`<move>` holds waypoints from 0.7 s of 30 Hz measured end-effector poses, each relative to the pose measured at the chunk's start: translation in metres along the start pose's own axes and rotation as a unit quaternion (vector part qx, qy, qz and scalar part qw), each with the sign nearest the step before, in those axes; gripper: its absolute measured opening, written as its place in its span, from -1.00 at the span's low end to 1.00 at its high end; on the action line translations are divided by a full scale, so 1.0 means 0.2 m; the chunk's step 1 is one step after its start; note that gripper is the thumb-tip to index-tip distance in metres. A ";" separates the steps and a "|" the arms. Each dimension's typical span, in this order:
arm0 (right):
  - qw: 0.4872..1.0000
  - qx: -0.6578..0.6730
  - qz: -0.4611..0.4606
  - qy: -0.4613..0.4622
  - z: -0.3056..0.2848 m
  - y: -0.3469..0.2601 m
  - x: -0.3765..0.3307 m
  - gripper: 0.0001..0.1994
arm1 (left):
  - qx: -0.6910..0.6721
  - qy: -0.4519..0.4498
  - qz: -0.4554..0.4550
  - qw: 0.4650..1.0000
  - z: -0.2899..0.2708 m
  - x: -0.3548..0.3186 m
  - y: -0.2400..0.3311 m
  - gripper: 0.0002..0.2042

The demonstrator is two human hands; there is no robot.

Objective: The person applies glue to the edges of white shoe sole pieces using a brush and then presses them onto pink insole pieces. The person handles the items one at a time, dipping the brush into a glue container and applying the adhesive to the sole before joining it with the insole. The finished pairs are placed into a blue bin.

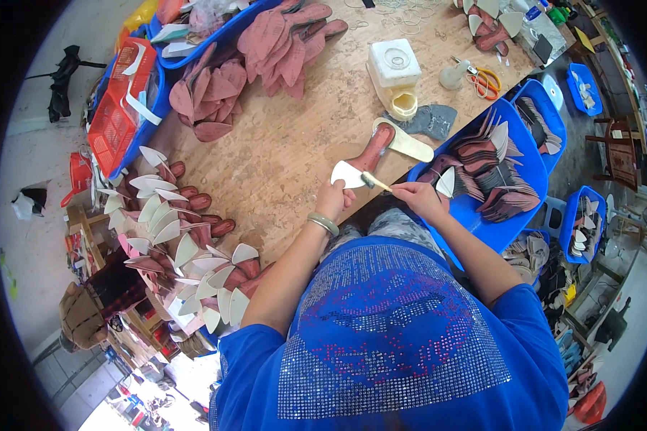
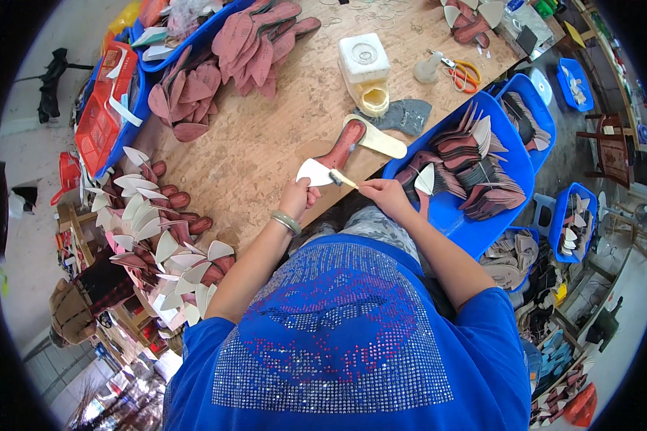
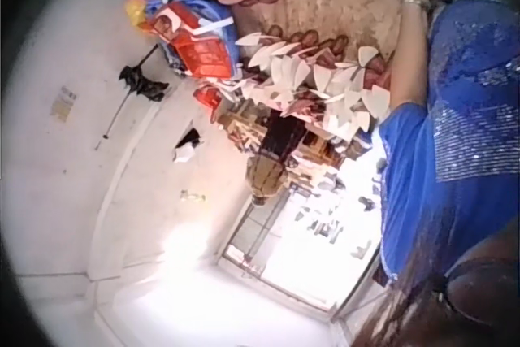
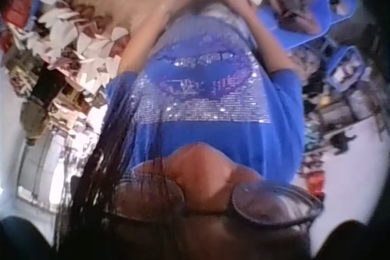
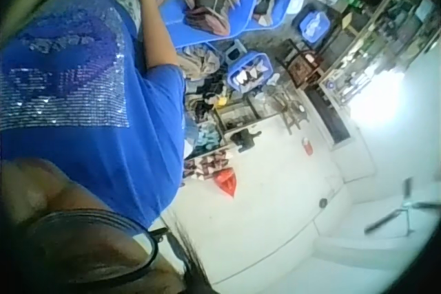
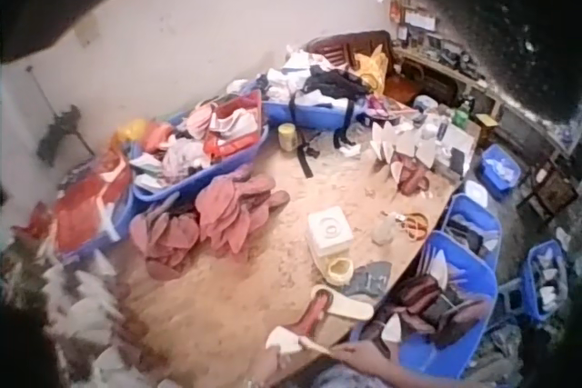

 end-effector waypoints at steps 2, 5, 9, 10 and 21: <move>0.978 0.146 0.128 -0.075 0.04 0.06 -0.02 -0.80 | -0.001 -0.003 0.008 1.000 -0.01 -0.03 0.01 -0.79; 0.988 0.136 0.062 -0.038 0.00 -0.04 0.02 -0.79 | 0.005 -0.008 0.020 1.000 -0.01 -0.10 0.05 -0.79; 0.980 -0.133 -0.142 0.032 0.07 -0.20 0.02 -0.76 | -0.015 0.017 0.043 0.999 -0.09 -0.19 0.11 -0.80; 0.980 -0.116 -0.161 0.021 0.11 -0.24 0.01 -0.78 | -0.035 0.017 0.044 0.998 -0.10 -0.21 0.12 -0.80; 0.993 0.097 -0.061 -0.039 0.28 -0.63 0.08 -0.80 | 0.145 0.205 0.206 0.946 -0.67 -0.31 0.49 -0.75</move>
Point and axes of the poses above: each hand's wrist, its own x-axis towards the middle knuckle, its own z-axis out of the palm, y = z × x, the point moved 9 cm from there along x, towards the middle knuckle, and after that the axes turned 5 degrees about z, right-handed, at the moved point
